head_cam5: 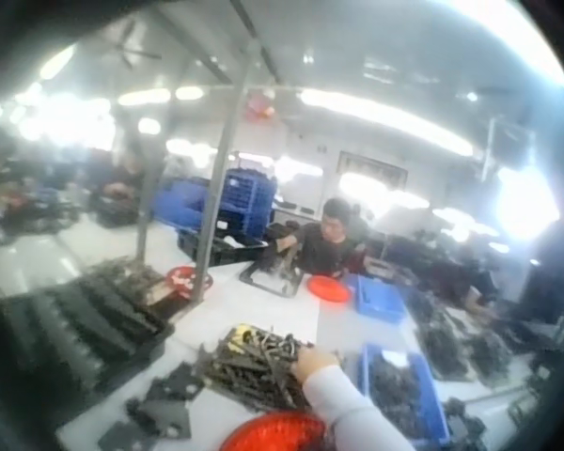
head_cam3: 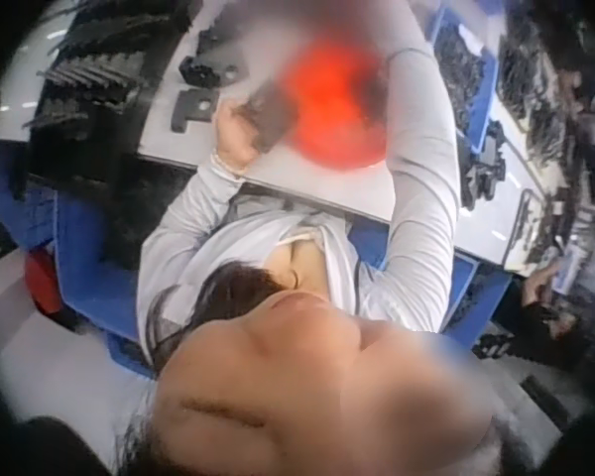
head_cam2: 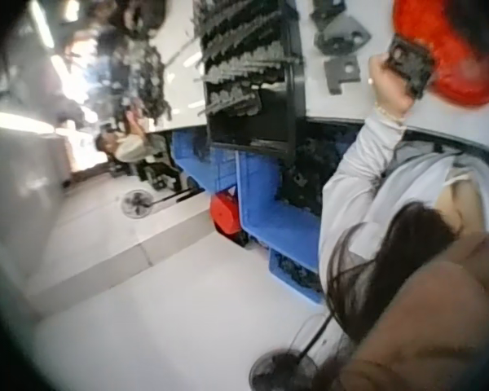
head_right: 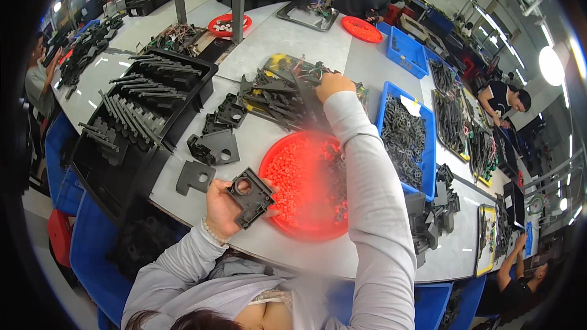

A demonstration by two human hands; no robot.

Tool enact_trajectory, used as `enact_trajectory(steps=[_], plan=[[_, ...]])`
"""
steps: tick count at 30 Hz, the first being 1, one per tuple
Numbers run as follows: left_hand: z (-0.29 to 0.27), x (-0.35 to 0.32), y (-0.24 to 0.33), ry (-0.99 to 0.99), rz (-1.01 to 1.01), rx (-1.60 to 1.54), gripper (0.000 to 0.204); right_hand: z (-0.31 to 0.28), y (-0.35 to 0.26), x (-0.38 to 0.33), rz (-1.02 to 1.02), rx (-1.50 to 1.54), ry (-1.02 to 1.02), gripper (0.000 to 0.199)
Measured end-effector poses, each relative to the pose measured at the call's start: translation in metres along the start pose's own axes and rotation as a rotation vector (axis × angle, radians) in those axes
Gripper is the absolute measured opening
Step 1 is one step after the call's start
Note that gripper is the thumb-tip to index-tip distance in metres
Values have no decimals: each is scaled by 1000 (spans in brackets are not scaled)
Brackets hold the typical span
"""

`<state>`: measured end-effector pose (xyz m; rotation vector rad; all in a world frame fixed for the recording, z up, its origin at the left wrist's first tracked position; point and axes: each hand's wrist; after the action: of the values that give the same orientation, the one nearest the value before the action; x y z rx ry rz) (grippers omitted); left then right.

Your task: The person assembles small plastic housings by hand, inserting internal electronic components and wires into them.

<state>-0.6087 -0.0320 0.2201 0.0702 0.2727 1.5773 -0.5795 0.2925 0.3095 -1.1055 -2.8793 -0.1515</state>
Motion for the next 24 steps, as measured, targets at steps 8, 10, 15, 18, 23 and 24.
enact_trajectory(steps=[8, 10, 15, 18, 23, 24], plan=[[4, 0, -10, 22, -136, -43, 48, -17, 73, 33, 199, 267, 541, 34], [1, -2, -12, 7, -147, 0, 47, -29, 89, 27, 222, 580, 860, 35], [3, 0, -17, 78, -83, 86, 40, -59, 137, 20, 132, 900, 958, 32], [0, 1, -18, 19, -84, 71, 40, -84, 139, 2, 137, 646, 794, 32], [4, 0, -27, 33, -81, 70, 45, -97, 176, -19, -50, 384, 663, 32], [3, -1, -26, 57, -64, 92, 44, -100, 167, -22, -10, 378, 708, 31]])
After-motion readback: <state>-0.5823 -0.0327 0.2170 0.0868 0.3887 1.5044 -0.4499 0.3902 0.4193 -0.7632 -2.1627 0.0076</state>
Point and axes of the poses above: each hand's wrist, its own x-axis towards the middle knuckle, its own z-axis out of the palm, y = z × x, and after that the axes turned 6 degrees about -z, right-handed
